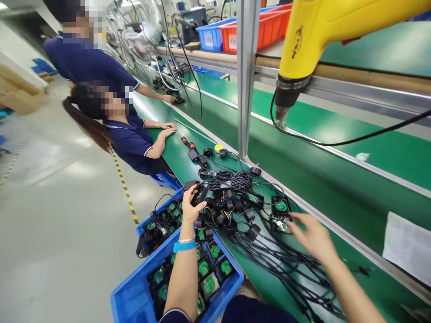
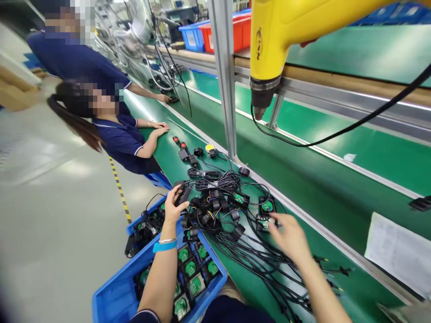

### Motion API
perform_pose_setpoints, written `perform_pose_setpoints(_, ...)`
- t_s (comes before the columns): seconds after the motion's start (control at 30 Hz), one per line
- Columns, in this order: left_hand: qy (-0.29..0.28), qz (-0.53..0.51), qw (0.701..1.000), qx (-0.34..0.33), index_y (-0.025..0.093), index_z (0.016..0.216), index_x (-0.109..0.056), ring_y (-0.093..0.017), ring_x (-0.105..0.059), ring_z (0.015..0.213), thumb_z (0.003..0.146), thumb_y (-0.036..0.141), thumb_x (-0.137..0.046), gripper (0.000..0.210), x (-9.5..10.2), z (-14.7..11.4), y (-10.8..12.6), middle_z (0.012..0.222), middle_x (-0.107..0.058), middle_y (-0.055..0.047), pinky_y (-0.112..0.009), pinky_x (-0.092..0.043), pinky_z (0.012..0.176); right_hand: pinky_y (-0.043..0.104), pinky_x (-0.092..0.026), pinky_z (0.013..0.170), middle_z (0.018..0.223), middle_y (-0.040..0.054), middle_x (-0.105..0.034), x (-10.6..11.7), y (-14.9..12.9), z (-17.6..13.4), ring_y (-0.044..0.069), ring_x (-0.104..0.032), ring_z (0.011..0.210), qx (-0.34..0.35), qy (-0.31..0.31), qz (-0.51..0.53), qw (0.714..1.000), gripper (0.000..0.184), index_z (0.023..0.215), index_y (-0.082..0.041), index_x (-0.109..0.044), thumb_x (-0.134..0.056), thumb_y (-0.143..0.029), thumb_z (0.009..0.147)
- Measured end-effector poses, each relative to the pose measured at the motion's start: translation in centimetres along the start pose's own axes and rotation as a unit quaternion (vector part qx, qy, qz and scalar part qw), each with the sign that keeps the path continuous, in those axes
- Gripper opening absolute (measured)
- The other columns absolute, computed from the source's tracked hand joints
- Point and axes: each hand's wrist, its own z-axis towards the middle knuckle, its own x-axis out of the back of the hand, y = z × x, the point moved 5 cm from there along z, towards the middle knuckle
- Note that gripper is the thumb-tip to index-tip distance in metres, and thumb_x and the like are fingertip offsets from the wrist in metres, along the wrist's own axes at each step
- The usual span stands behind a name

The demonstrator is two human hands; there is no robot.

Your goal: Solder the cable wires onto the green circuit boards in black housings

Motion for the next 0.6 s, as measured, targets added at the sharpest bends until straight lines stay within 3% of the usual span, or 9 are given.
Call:
perform_pose_setpoints(0.1, -0.030, 0.001, 1.000, -0.002, 0.019, 0.124, -0.051, -0.026, -0.054, 0.108, 0.060, 0.046, -0.074, 0.074, 1.1, -0.1, 0.2, 0.116, -0.050, -0.009, -0.042, -0.044, 0.096, 0.047, -0.043, 0.094, 0.117, 0.0105, -0.055, -3.6, -2.4, 3.3, 0.025, -0.050, 0.112, 0.012, -0.017, -0.009, 1.000, 0.042, 0.116, -0.016, -0.055, -0.065, -0.038, 0.081)
perform_pose_setpoints(0.2, -0.038, 0.013, 0.999, -0.002, 0.020, 0.122, -0.054, -0.026, -0.055, 0.106, 0.057, 0.040, -0.077, 0.072, 2.7, 0.1, 0.4, 0.112, -0.051, -0.007, -0.043, -0.044, 0.097, 0.047, -0.045, 0.090, 0.113, 0.0107, -0.055, -6.3, -3.0, 6.4, 0.025, -0.051, 0.107, 0.001, -0.018, -0.004, 1.000, 0.030, 0.103, -0.014, -0.059, -0.063, -0.035, 0.083)
perform_pose_setpoints(0.27, -0.019, 0.021, 1.000, 0.001, 0.021, 0.121, -0.055, -0.025, -0.055, 0.104, 0.056, 0.037, -0.078, 0.071, 3.8, 0.2, 0.4, 0.109, -0.051, -0.006, -0.043, -0.044, 0.097, 0.044, -0.046, 0.090, 0.114, 0.0102, -0.054, -6.5, -3.4, 6.9, 0.022, -0.052, 0.106, 0.013, -0.007, 0.017, 1.000, 0.021, 0.097, -0.014, -0.059, -0.055, -0.032, 0.088)
perform_pose_setpoints(0.4, 0.078, 0.013, 0.997, 0.013, 0.021, 0.122, -0.055, -0.026, -0.054, 0.103, 0.054, 0.037, -0.080, 0.074, 5.7, 0.5, 0.1, 0.107, -0.049, -0.006, -0.043, -0.045, 0.095, 0.040, -0.045, 0.095, 0.119, 0.0132, -0.051, -3.3, -6.5, 5.9, 0.022, -0.050, 0.112, 0.067, 0.038, 0.075, 0.994, 0.019, 0.097, -0.017, -0.056, -0.043, -0.029, 0.092)
perform_pose_setpoints(0.53, 0.190, -0.065, 0.980, 0.015, 0.019, 0.122, -0.054, -0.023, -0.059, 0.092, 0.050, 0.034, -0.081, 0.079, 7.3, 0.9, -0.1, 0.101, -0.050, -0.004, -0.037, -0.052, 0.081, 0.036, -0.046, 0.092, 0.116, 0.0120, -0.055, 2.1, -11.5, 6.3, 0.021, -0.053, 0.108, 0.116, 0.064, 0.126, 0.983, 0.022, 0.098, -0.019, -0.053, -0.041, -0.036, 0.093)
perform_pose_setpoints(0.6, 0.215, -0.105, 0.971, 0.004, 0.019, 0.122, -0.052, -0.023, -0.062, 0.088, 0.051, 0.039, -0.077, 0.078, 8.0, 1.5, 0.3, 0.099, -0.052, -0.004, -0.033, -0.055, 0.070, 0.035, -0.047, 0.088, 0.111, 0.0103, -0.058, 5.0, -13.7, 7.3, 0.020, -0.056, 0.101, 0.129, 0.068, 0.149, 0.978, 0.024, 0.102, -0.019, -0.052, -0.041, -0.038, 0.094)
